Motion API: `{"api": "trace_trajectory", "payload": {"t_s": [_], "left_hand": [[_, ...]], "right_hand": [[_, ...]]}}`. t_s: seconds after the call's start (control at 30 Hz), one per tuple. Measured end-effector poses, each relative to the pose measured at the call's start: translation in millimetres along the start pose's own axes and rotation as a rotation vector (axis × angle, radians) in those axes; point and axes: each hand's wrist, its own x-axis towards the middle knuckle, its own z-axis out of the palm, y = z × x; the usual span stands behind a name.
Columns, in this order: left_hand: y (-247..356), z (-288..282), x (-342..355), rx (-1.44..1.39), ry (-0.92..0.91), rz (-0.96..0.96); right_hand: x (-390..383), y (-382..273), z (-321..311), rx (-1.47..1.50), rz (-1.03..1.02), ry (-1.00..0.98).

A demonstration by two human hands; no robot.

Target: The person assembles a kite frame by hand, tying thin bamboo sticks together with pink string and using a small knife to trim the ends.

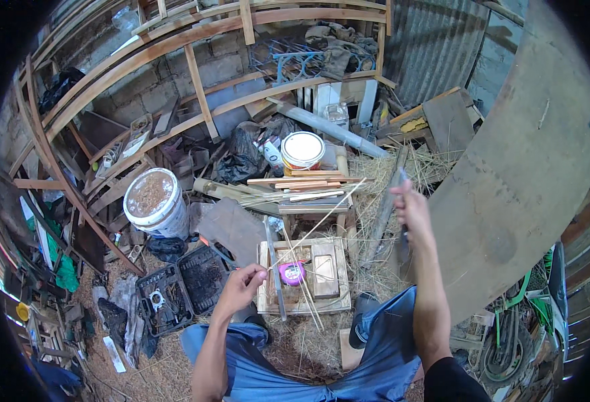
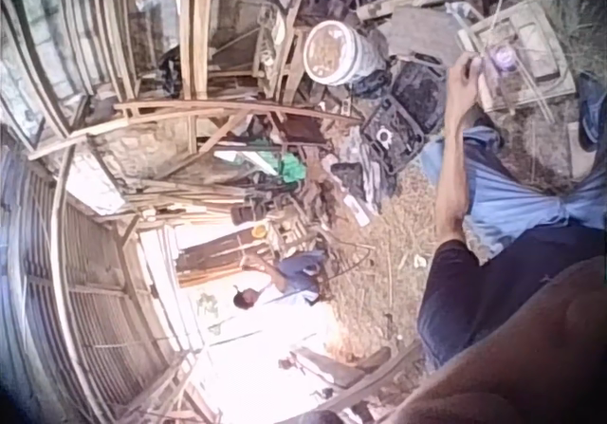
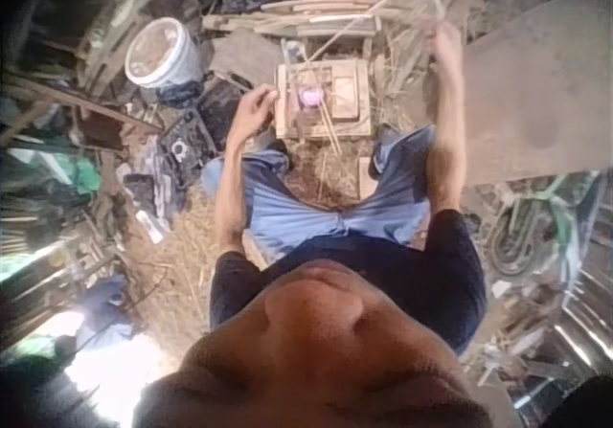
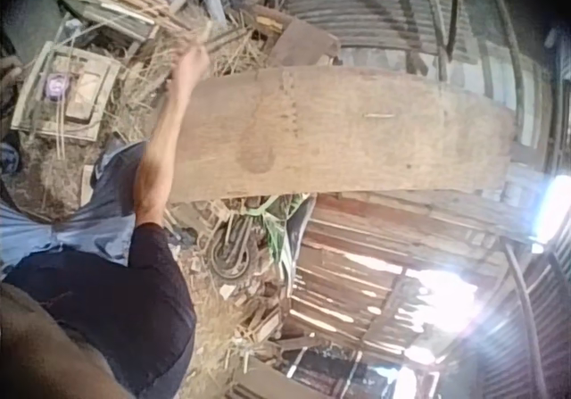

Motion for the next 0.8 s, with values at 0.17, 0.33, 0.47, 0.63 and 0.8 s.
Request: {"api": "trace_trajectory", "payload": {"t_s": [0.17,0.33,0.47,0.63,0.8], "left_hand": [[6.0,8.7,6.0,0.038,0.086,0.062],[11.8,16.7,7.3,0.066,0.128,0.119],[22.4,30.6,5.2,0.202,0.275,0.300],[23.1,32.7,3.9,0.311,0.333,0.370],[20.0,18.4,2.7,0.351,0.326,0.403]], "right_hand": [[-31.8,-6.1,47.7,0.250,0.069,-0.254],[-42.0,4.6,64.2,0.081,0.044,-0.509],[-53.8,22.0,83.5,-0.042,0.063,-0.644],[-60.6,36.8,94.5,0.059,0.112,-0.606],[-24.8,9.3,54.5,0.129,0.141,-0.448]]}}
